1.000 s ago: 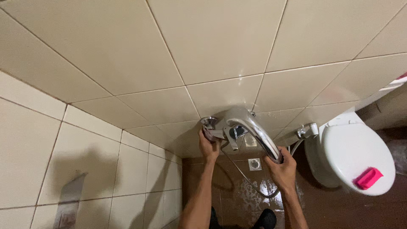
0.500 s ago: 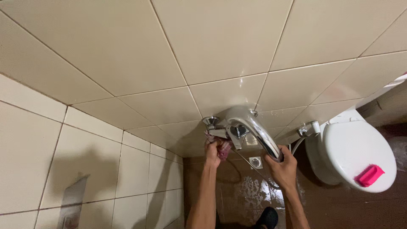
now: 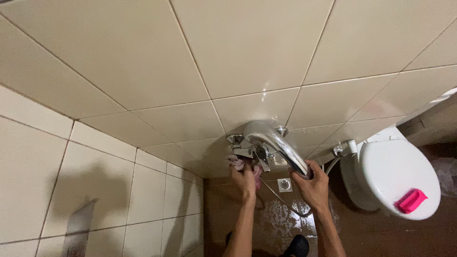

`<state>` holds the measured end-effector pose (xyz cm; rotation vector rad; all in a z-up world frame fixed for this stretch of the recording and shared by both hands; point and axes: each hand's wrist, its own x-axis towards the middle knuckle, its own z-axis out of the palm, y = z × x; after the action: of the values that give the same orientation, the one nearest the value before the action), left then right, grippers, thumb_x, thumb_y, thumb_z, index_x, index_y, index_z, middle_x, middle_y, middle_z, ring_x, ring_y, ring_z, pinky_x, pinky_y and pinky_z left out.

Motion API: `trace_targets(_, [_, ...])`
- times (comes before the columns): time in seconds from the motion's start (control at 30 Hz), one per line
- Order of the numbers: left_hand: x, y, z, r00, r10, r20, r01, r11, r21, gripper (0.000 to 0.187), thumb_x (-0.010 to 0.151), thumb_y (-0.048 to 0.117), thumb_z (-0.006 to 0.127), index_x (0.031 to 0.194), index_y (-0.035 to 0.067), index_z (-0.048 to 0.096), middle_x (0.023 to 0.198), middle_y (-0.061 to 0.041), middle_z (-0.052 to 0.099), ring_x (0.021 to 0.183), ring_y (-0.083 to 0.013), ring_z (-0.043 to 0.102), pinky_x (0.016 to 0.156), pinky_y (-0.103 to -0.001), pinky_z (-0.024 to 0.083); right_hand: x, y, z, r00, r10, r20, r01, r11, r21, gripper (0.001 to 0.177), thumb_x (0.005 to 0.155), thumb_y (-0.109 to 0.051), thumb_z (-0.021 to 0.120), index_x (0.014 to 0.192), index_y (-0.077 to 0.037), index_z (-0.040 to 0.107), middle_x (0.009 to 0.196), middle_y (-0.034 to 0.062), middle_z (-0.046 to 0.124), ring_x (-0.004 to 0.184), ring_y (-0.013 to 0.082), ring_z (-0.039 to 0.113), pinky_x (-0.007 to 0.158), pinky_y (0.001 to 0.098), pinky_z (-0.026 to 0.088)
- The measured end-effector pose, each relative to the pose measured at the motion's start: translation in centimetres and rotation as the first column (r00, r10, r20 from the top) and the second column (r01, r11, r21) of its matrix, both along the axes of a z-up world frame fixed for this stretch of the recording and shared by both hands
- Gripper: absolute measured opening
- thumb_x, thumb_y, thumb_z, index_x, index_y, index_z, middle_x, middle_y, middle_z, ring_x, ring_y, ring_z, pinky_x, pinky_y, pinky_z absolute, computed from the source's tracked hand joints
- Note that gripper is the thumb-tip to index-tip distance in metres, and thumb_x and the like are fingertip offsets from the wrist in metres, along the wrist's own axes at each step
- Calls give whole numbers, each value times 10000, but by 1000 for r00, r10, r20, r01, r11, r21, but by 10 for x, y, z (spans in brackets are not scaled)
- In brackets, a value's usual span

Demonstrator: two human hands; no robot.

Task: The person wipes a shower fixture and handle with a cloth and then reattaches the showerhead hose by hand.

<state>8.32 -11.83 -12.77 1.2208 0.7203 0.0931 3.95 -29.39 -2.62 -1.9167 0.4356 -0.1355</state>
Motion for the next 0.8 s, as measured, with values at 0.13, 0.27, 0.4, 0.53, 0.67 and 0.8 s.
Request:
trace_targets(0.13, [0,-16,16,954,-43,298,-150,790,594,690,748,-78,704,1408,24,533,1643,-216,306,1390,-358,414,868,-442,650,-3,3,5,1000,-7,-22,8,1000,12,335,826,-210,799,1078,-6,716,734,55,676,611,118,603,521,284,478])
trace_targets(0.27, [-4,-9,-8,948,-270,166,-64,350,934,819,759,-6,804,1499,49,456,1624,-153,361,1486,-434,335,1179,-627,382,-8,-2,2,993,42,111,-45,998,31,308,825,-180,778,1063,6,721,742,34,668,635,91,596,544,262,483])
trace_targets(0.4, [7,6,-19,936,-350,-37,31,-22,999,752,779,70,793,1470,97,499,1545,-173,441,1447,-438,384,1115,-723,310,-13,-1,-1,986,43,160,-48,998,28,314,837,-200,805,1059,7,724,759,29,676,663,78,598,575,253,489])
trace_targets(0.53, [37,20,-11,882,-409,-235,291,81,953,741,821,238,792,1481,105,481,1403,-159,546,1263,-340,494,1118,-723,305,-16,1,3,998,33,52,-38,996,85,338,836,-218,803,1092,-14,719,759,40,668,638,106,594,549,274,473])
trace_targets(0.67, [38,29,-20,764,-370,-528,463,-255,849,426,906,173,715,1326,130,662,1443,-118,599,1300,-284,507,1106,-692,302,-23,2,7,998,52,-21,-52,999,1,338,833,-214,780,1109,-31,712,770,35,669,644,120,620,534,284,504])
trace_targets(0.8, [33,29,-31,843,-415,-342,276,-211,938,511,864,124,695,1369,103,623,1415,-108,599,1306,-330,467,1066,-764,278,-25,3,17,999,20,31,-22,997,71,328,827,-219,796,1074,-17,723,761,42,670,648,125,597,553,284,472])
